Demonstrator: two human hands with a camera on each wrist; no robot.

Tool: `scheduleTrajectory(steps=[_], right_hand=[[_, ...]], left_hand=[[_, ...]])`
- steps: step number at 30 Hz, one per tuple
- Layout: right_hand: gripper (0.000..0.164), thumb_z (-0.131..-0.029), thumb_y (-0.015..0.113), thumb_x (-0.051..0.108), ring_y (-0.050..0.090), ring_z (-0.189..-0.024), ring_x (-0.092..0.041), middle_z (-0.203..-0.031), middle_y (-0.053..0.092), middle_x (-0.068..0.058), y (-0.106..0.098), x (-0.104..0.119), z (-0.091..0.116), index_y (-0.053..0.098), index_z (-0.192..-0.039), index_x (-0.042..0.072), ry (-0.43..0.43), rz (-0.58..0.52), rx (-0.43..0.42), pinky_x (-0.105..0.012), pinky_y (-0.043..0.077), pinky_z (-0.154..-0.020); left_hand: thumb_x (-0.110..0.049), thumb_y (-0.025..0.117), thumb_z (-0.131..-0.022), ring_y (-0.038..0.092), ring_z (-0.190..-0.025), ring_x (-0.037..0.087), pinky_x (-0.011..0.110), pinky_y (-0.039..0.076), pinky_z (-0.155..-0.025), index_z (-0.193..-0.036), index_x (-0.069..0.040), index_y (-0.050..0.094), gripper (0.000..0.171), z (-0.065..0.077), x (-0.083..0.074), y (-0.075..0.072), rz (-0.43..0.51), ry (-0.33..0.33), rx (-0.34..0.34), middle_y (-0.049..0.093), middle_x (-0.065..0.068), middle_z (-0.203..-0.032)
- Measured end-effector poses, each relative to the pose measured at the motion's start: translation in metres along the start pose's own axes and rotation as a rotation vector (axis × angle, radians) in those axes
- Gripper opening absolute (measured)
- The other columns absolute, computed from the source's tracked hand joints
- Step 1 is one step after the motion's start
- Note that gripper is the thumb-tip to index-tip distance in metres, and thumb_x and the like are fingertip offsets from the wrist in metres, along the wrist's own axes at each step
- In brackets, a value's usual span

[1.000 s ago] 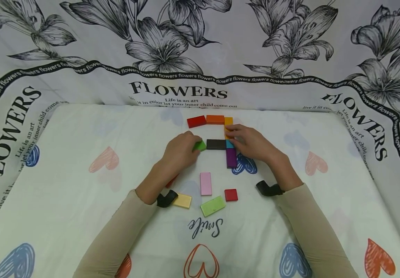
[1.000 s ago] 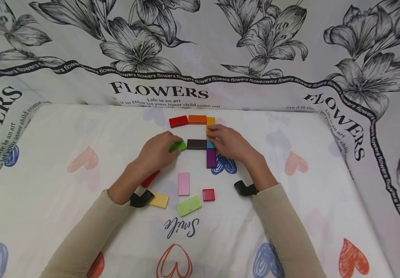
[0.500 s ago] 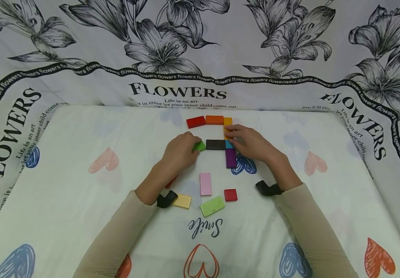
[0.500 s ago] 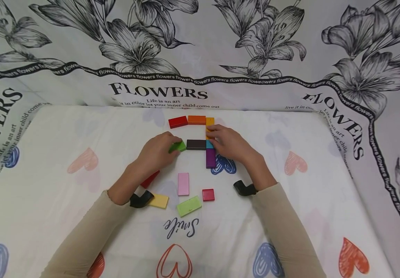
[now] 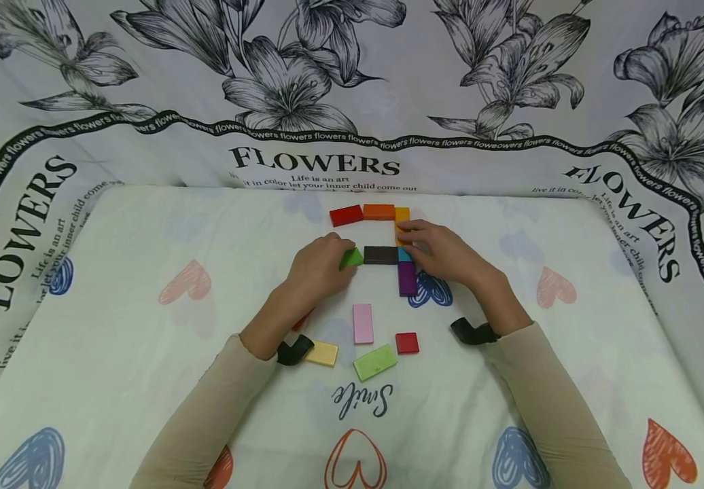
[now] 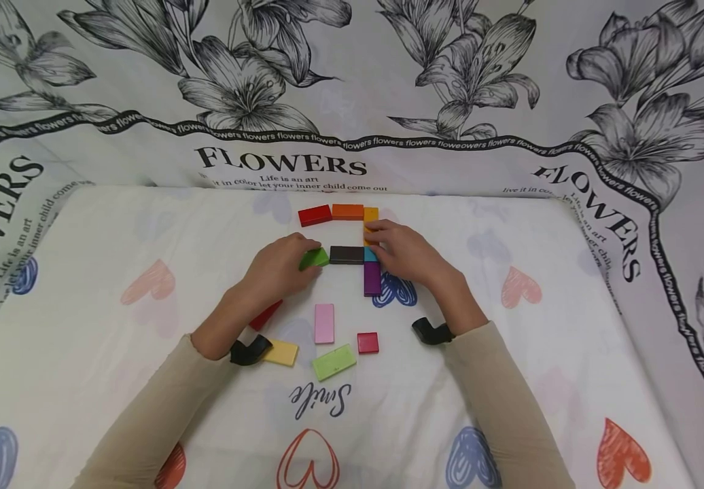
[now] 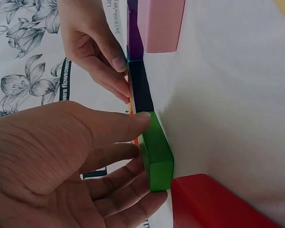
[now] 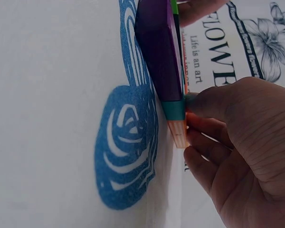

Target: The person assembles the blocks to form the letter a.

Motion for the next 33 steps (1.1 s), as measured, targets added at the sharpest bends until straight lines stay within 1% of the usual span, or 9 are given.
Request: scheduleTrajectory(steps=[3, 7, 11, 14, 18, 23, 27, 30, 33], right_hand=[[0.041, -0.106, 0.063, 0.017, 0.046, -0.154, -0.035, -0.161, 0.054, -0.011, 0.000, -0.001, 0.000, 0.063, -0.145, 0.006, -0.001, 0.000, 0.001, -0.053, 0.041, -0.126], [0.041, -0.105, 0.064, 0.017, 0.047, -0.154, -0.034, -0.161, 0.055, -0.011, -0.002, 0.001, -0.001, 0.064, -0.145, 0.006, -0.010, 0.004, -0.009, -0.052, 0.042, -0.125], [0.041, -0.105, 0.064, 0.017, 0.047, -0.153, -0.035, -0.160, 0.055, -0.011, -0.005, 0.003, 0.000, 0.064, -0.145, 0.006, -0.010, -0.002, -0.018, -0.053, 0.042, -0.125], [0.041, -0.106, 0.063, 0.016, 0.045, -0.154, -0.036, -0.161, 0.054, -0.012, -0.005, 0.002, 0.001, 0.063, -0.145, 0.005, -0.006, -0.015, -0.009, -0.054, 0.041, -0.126], [0.041, -0.106, 0.063, 0.016, 0.045, -0.154, -0.038, -0.161, 0.054, -0.014, -0.005, -0.001, 0.002, 0.063, -0.146, 0.004, -0.018, 0.001, 0.007, -0.056, 0.041, -0.125], [0.039, -0.105, 0.064, 0.014, 0.050, -0.150, -0.038, -0.158, 0.057, -0.015, -0.005, -0.007, 0.007, 0.065, -0.143, 0.003, -0.038, 0.040, -0.007, -0.054, 0.043, -0.124], [0.039, -0.106, 0.063, 0.014, 0.049, -0.151, -0.037, -0.158, 0.056, -0.015, -0.004, -0.007, 0.003, 0.065, -0.143, 0.003, -0.069, 0.023, -0.005, -0.054, 0.042, -0.125], [0.039, -0.107, 0.062, 0.015, 0.047, -0.152, -0.037, -0.159, 0.056, -0.015, -0.003, -0.004, 0.000, 0.064, -0.144, 0.003, -0.075, 0.010, -0.010, -0.053, 0.041, -0.126], [0.040, -0.107, 0.062, 0.016, 0.045, -0.154, -0.036, -0.160, 0.055, -0.013, -0.002, -0.003, 0.001, 0.064, -0.145, 0.004, -0.052, -0.007, -0.003, -0.052, 0.040, -0.127]], left_hand=[[-0.017, 0.075, -0.097, 0.062, -0.099, 0.028, 0.039, 0.057, -0.085, -0.138, -0.006, 0.070, 0.043, 0.000, -0.001, 0.000, -0.008, -0.007, 0.011, 0.071, 0.016, -0.121], [-0.018, 0.073, -0.098, 0.062, -0.099, 0.028, 0.038, 0.056, -0.084, -0.139, -0.005, 0.069, 0.043, 0.001, -0.002, -0.006, -0.023, -0.007, 0.009, 0.071, 0.016, -0.121], [-0.020, 0.072, -0.099, 0.066, -0.109, 0.031, 0.043, 0.059, -0.093, -0.141, -0.004, 0.066, 0.046, 0.003, -0.001, -0.012, -0.031, 0.002, -0.005, 0.071, 0.017, -0.128], [-0.023, 0.071, -0.100, 0.068, -0.120, 0.033, 0.047, 0.060, -0.101, -0.142, -0.003, 0.066, 0.047, 0.007, 0.002, -0.017, -0.033, -0.010, -0.035, 0.071, 0.018, -0.134], [-0.027, 0.070, -0.101, 0.066, -0.129, 0.034, 0.050, 0.059, -0.105, -0.146, -0.003, 0.062, 0.051, 0.017, 0.006, -0.017, -0.010, -0.044, -0.052, 0.069, 0.017, -0.140], [-0.035, 0.068, -0.102, 0.063, -0.135, 0.033, 0.053, 0.057, -0.109, -0.156, -0.006, 0.050, 0.064, 0.032, 0.006, -0.007, 0.004, -0.067, -0.029, 0.064, 0.015, -0.146], [-0.037, 0.068, -0.102, 0.060, -0.137, 0.035, 0.056, 0.056, -0.108, -0.162, -0.007, 0.042, 0.072, 0.046, 0.013, -0.012, -0.005, -0.105, -0.046, 0.060, 0.016, -0.150], [-0.036, 0.070, -0.101, 0.064, -0.127, 0.035, 0.055, 0.060, -0.101, -0.162, -0.005, 0.040, 0.074, 0.056, 0.017, -0.015, -0.021, -0.090, -0.061, 0.060, 0.019, -0.150], [-0.035, 0.070, -0.101, 0.066, -0.119, 0.035, 0.054, 0.062, -0.096, -0.161, -0.003, 0.041, 0.075, 0.065, 0.021, -0.015, -0.044, -0.069, -0.060, 0.061, 0.021, -0.148]])
Point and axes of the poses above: each hand's wrist, its own z-axis away from the middle knuckle, its own y-axis out of the palm, x = y × z, the point moved 5 cm from there along -z, towards the middle knuckle
